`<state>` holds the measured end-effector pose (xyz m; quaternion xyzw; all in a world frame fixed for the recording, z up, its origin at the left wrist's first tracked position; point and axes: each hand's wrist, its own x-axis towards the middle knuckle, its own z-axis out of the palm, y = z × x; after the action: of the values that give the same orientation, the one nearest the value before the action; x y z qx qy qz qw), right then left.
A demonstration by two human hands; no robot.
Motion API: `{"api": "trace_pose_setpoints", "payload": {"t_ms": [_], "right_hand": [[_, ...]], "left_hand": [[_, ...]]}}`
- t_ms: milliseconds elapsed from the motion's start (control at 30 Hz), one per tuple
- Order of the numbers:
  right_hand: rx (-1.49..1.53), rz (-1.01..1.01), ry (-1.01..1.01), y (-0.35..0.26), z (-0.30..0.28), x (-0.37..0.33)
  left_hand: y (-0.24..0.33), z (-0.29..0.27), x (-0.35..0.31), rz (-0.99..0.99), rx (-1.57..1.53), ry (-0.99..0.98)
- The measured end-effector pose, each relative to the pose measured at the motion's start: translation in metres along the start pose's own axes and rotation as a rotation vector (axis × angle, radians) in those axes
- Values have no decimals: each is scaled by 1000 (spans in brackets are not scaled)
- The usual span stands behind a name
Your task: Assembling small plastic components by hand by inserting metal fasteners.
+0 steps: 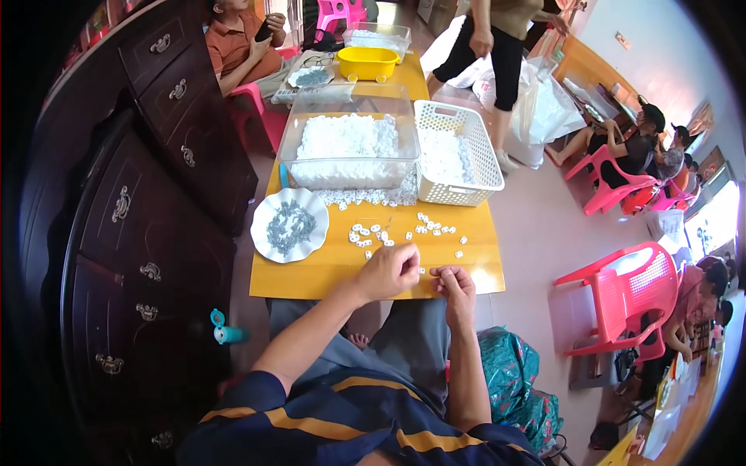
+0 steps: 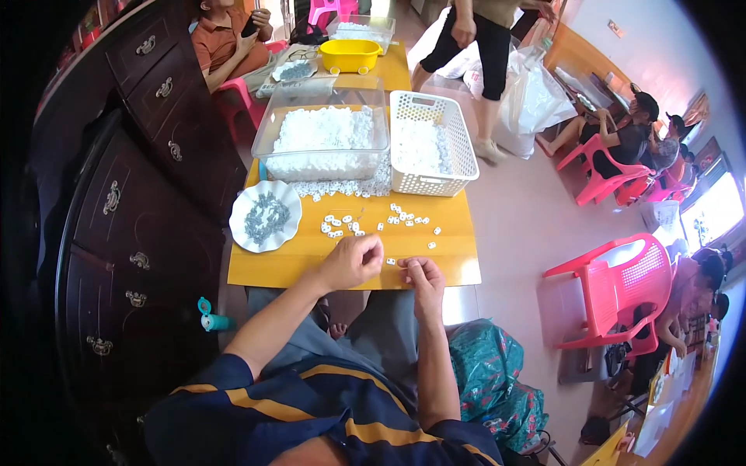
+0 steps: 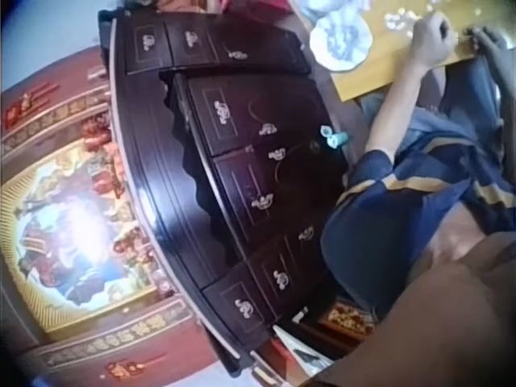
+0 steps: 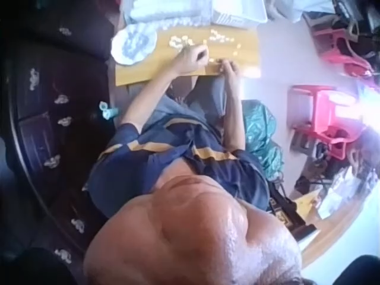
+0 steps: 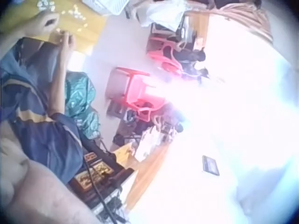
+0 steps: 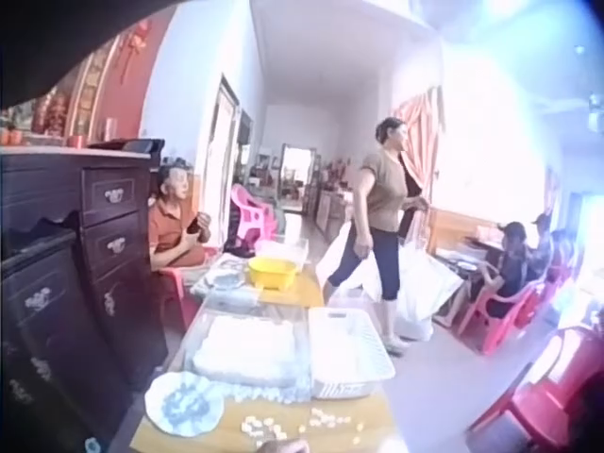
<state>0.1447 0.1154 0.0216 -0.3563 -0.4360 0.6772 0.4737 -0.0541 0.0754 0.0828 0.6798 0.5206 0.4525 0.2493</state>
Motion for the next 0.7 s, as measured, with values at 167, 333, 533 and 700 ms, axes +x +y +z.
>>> {"api": "trace_pose_setpoints", "payload": {"t_ms": [167,333,533,700], "right_hand": [[102,-46,-172,-55,44,-26],[403,-70,-709,-143,126,-69],[953,370,-1452,-193,213,-127],[1143,394,-1534,-194,237,-147]], "left_hand": [[-9,16,-25,-117,-258,27],[7,8,-38,-75,-348,17],[-24,39,-53,-304,-617,21],[-28,44,-68,-350,-658,-19]]}}
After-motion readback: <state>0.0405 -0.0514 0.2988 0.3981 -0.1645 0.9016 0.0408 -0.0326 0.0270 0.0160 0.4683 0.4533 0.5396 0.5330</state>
